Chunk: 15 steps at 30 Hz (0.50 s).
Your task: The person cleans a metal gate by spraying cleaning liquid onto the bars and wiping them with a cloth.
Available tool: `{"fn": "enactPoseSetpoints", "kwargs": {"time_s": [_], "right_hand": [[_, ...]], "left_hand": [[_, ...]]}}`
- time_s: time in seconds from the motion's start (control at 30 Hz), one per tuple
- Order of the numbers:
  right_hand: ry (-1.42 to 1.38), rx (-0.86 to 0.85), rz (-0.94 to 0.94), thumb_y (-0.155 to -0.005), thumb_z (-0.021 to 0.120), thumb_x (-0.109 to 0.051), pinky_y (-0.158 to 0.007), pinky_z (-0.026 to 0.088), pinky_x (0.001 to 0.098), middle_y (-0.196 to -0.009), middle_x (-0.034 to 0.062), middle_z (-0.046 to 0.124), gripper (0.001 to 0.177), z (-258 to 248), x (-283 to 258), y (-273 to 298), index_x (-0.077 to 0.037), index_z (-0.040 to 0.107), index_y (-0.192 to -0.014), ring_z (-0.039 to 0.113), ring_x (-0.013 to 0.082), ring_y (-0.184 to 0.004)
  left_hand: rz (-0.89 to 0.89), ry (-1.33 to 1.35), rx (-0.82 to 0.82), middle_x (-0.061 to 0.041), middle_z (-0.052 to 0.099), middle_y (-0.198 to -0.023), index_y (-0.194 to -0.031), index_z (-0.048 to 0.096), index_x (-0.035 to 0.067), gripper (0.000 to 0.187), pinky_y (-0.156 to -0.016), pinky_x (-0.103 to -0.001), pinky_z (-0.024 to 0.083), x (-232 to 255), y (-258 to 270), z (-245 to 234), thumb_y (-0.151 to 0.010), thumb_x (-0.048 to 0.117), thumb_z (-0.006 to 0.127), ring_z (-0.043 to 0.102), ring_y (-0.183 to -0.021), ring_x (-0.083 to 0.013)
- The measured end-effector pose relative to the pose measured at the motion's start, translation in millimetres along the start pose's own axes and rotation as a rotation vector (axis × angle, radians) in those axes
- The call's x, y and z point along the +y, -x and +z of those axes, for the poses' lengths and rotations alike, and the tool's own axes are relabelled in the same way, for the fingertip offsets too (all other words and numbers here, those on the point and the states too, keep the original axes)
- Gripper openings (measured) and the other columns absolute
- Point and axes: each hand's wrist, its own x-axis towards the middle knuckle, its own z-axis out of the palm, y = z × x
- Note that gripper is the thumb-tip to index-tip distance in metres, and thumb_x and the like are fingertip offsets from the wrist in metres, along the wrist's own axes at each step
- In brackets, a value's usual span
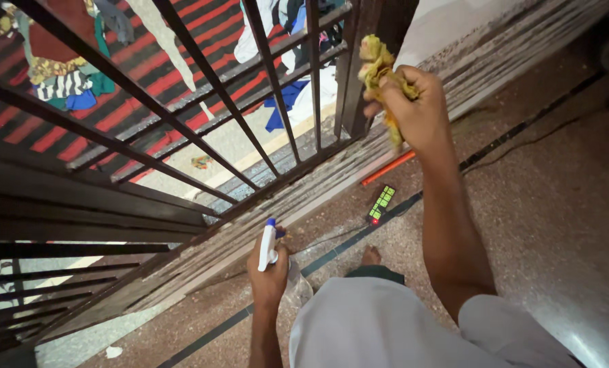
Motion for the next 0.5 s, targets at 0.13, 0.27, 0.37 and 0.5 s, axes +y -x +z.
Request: {"fn": "enactPoseSetpoints", "kwargs": {"time_s": [0.13,0.27,0.37,0.5], "right_hand": [[-0.011,-0.025,0.005,-0.101,0.059,-0.012,-0.045,0.052,0.0278,-0.090,0.0159,0.066,0.009,-2,-9,-4,-0.003,0.059,-0.100,0.058,0.0127,-0.059],[0.431,-0.207,0.077,-0.099,0.066,-0.021,-0.072,0.055,0.0291,-0.102,0.0140,0.069,0.025,1,-22,-2,-0.003,0.054,-0.112,0.067,0.0163,-0.083],[0.467,-0.377,0.106,-0.092,0.059,-0.012,-0.079,0.059,0.0352,-0.105,0.0143,0.068,0.032,3,-26,4,-0.001,0.053,-0.121,0.069,0.0230,-0.090],[0.339,-0.304,0.031,-0.093,0.050,-0.007,-0.077,0.063,0.0340,-0.110,0.0141,0.069,0.040,-2,-32,12,-0.003,0.058,-0.132,0.072,0.0239,-0.092]], "left_hand": [[-0.069,0.023,-0.011,-0.006,0.066,-0.079,-0.120,0.071,0.004,0.033,-0.063,-0.026,0.048,-5,1,-2,-0.089,0.005,0.063,0.058,-0.069,-0.0090],[-0.085,0.037,0.008,-0.001,0.066,-0.080,-0.120,0.070,0.004,0.035,-0.059,-0.026,0.046,-11,2,-5,-0.086,0.004,0.061,0.056,-0.067,-0.0081],[-0.072,0.001,0.022,-0.002,0.063,-0.075,-0.120,0.069,0.004,0.036,-0.057,-0.027,0.044,-17,4,-8,-0.085,0.003,0.062,0.053,-0.064,-0.0088],[-0.110,0.018,0.020,-0.003,0.060,-0.074,-0.121,0.069,0.004,0.034,-0.057,-0.028,0.042,-20,9,-12,-0.087,0.004,0.062,0.051,-0.064,-0.0096]]}}
